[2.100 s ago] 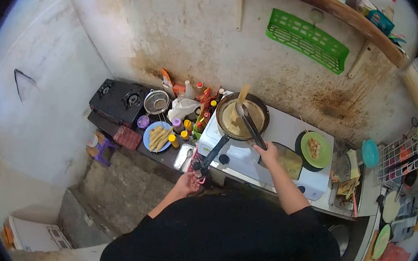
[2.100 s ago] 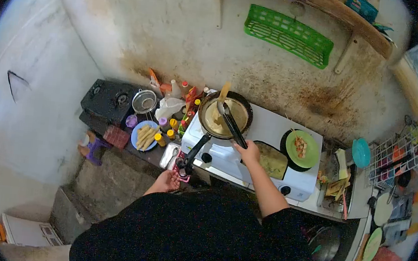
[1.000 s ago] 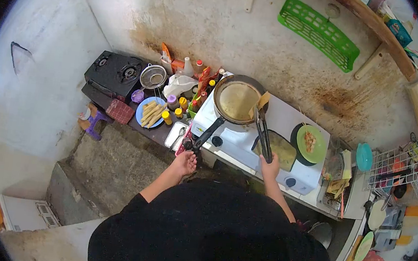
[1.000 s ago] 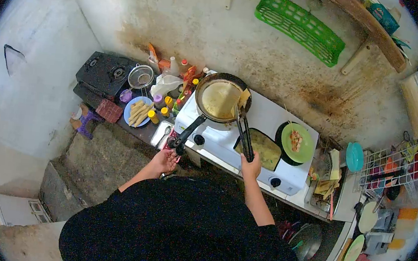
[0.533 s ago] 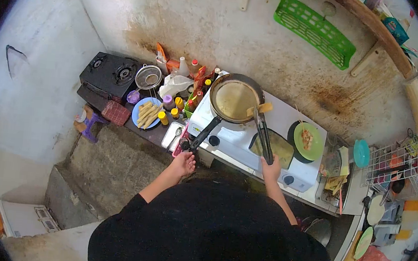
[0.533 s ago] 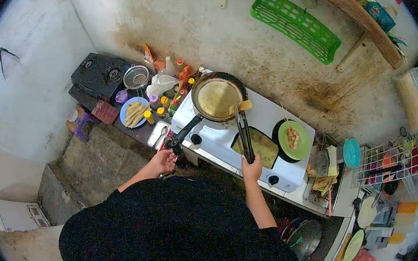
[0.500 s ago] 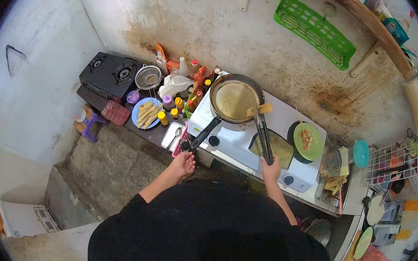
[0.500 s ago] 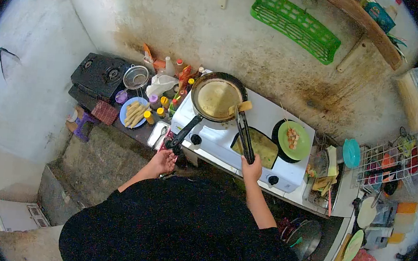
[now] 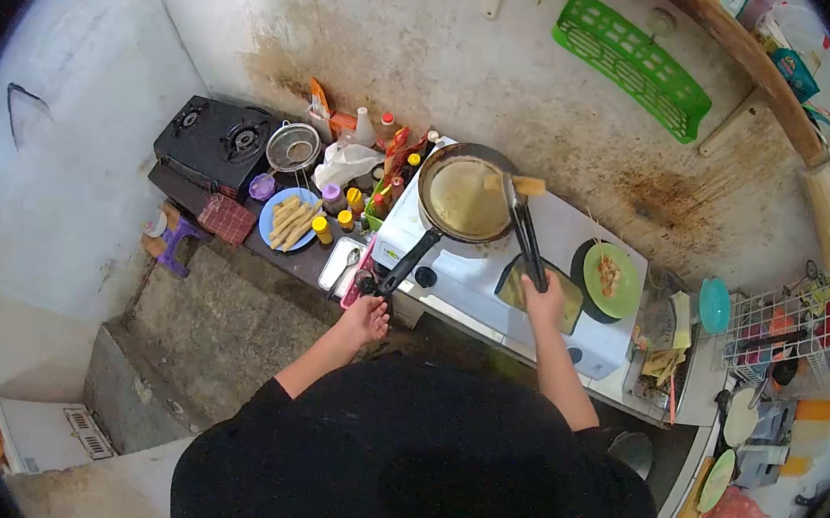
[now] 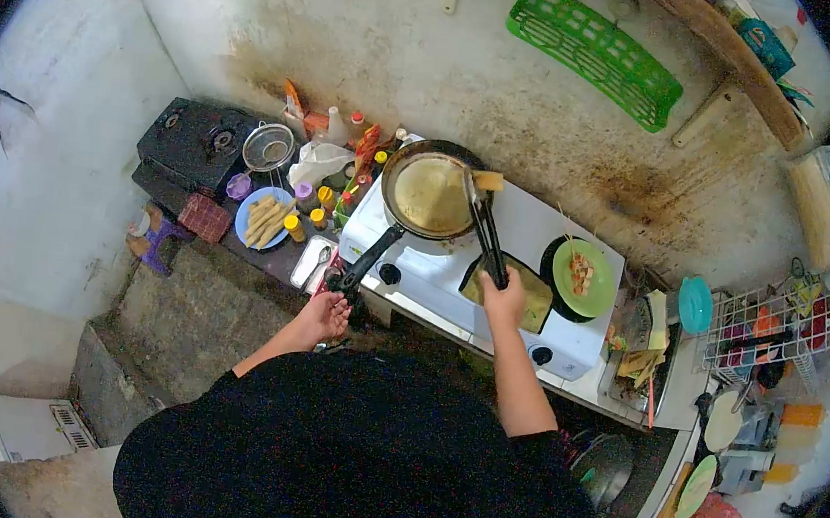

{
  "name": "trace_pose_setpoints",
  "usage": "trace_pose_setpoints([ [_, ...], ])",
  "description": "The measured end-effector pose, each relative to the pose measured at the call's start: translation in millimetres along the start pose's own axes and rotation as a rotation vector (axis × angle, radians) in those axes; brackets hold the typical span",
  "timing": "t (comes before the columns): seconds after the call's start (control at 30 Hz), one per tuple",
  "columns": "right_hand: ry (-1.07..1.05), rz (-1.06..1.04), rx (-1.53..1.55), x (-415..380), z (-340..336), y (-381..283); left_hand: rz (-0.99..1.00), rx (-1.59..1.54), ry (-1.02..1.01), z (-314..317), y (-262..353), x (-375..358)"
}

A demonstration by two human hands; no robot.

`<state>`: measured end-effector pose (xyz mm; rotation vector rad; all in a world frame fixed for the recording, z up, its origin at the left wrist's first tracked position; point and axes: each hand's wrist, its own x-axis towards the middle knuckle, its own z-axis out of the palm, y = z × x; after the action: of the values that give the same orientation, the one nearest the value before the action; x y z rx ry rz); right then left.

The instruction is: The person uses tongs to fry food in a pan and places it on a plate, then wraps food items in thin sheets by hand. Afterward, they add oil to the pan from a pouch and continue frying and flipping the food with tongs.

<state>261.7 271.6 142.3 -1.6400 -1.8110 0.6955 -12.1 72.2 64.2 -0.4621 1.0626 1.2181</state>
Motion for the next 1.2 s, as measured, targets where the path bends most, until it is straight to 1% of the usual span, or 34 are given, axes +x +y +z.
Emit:
trace_pose_setpoints([
  [0.07,-0.023,0.018,-0.018,4.2,-13.8,-26.9,-0.004,-0.008,0.018,-1.0,0.3,1.2],
  [0.1,0.098,-0.047,-0.113,7.0,-12.4,-30.3,-0.005,-0.012,0.026,-0.9,0.7,0.9],
  [0.2,-0.002,-0.072,-0.158,11.3,-26.5,-46.2,-0.018,-0.017,0.051,-0.5,2.2,-1.2],
  [0.23,-0.026,-0.072,-0.221,9.7,-32.3,-54.8,-0.014,-0.018,0.044,-1.1,2.9,-2.7],
  [0.33,-0.118,-0.046,-0.348,14.4,-34.2,-50.7,-0.018,-0.019,0.04,-5.3,3.6,-1.8],
  [0.4,-0.151,-0.011,-0.413,15.6,-39.2,-55.2,-0.038,-0.02,0.061,-8.3,4.5,4.2],
  [0.43,-0.167,0.007,-0.445,15.9,-42.9,-59.1,-0.047,-0.007,0.04,-10.8,5.2,6.2],
  [0.53,-0.148,-0.031,-0.513,22.4,-52.1,-66.5,-0.057,0.016,-0.006,-13.5,8.0,6.0],
  [0.57,-0.074,-0.087,-0.462,22.7,-52.5,-63.3,-0.049,0.013,-0.009,-13.2,7.9,5.2],
  [0.67,-0.095,-0.104,-0.516,25.1,-61.4,-74.0,-0.034,-0.008,-0.005,-13.4,5.5,8.6],
  [0.8,-0.2,-0.025,-0.561,28.0,-70.0,-86.8,-0.064,-0.007,-0.02,-7.9,5.1,5.1],
  [0.9,-0.158,-0.063,-0.542,24.7,-75.0,-94.8,-0.054,-0.007,-0.031,-5.1,5.6,-0.6],
  [1.0,-0.138,-0.077,-0.538,26.0,-69.3,-84.7,-0.019,-0.007,0.018,-0.7,3.2,-8.0],
  [1.1,-0.108,-0.135,-0.479,21.4,-65.9,-82.8,-0.016,0.02,-0.01,-1.7,2.2,-8.4],
  [1.2,-0.173,-0.152,-0.562,21.3,-63.7,-81.3,-0.024,0.045,-0.064,-2.7,2.7,-10.1],
])
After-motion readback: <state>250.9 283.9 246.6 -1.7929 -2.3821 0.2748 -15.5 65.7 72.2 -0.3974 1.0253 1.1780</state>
